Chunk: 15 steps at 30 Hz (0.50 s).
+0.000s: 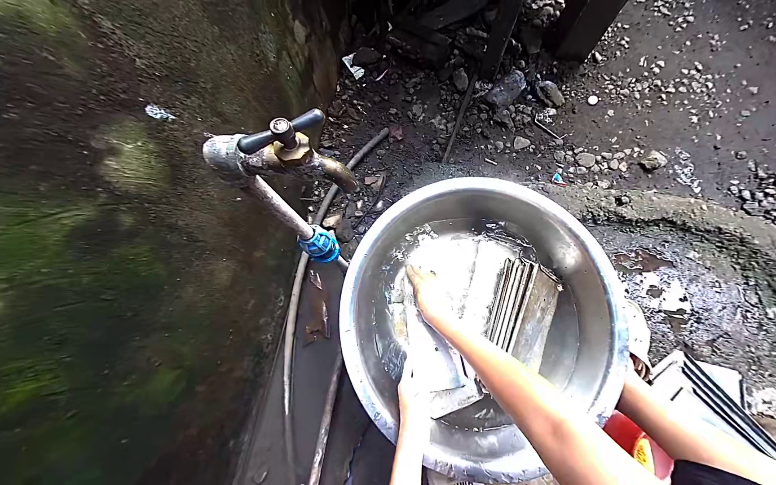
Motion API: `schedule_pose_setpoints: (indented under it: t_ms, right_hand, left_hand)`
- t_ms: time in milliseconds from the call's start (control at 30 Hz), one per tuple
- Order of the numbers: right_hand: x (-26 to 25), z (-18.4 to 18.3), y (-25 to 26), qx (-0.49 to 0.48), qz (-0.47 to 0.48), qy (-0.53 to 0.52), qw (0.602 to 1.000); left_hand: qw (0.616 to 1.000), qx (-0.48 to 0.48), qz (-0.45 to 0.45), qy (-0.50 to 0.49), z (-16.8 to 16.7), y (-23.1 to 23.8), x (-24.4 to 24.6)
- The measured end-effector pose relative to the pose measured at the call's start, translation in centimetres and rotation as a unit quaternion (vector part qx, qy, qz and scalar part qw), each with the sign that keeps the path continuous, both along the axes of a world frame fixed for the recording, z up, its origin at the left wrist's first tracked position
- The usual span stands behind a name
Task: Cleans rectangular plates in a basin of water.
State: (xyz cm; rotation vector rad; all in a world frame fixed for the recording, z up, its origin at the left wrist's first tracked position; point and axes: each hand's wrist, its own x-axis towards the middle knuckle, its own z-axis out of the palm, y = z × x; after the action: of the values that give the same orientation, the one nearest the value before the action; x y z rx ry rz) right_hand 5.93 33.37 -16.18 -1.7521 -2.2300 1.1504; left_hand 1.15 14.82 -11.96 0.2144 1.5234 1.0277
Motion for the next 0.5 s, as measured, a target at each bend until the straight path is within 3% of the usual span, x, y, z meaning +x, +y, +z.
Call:
schedule_pose_setpoints:
  t_ms: [167, 233, 333, 500]
  right_hand:
    - [3.0, 0.9, -9.7, 0.005, 0.047, 0.136, 0.99]
    - [3.9, 1.0, -11.8, 0.035, 0.094, 0.138, 0.985]
    - [3.1, 0.7, -9.1, 0.054, 0.088, 0.101, 0.99]
    - [-1.0, 0.3, 0.8, -0.033, -0.01, 0.085, 0.996]
  left_hand:
    - [0.999, -0.024, -0.012, 0.036, -0.9, 0.3, 0.3]
    - [0.998, -0.027, -0.025, 0.048, -1.0, 0.3, 0.2]
    - [0.997, -0.029, -0.052, 0.055, -1.0, 0.1, 0.1]
    - [0.998, -0.049, -0.034, 0.006, 0.3, 0.3, 0.3]
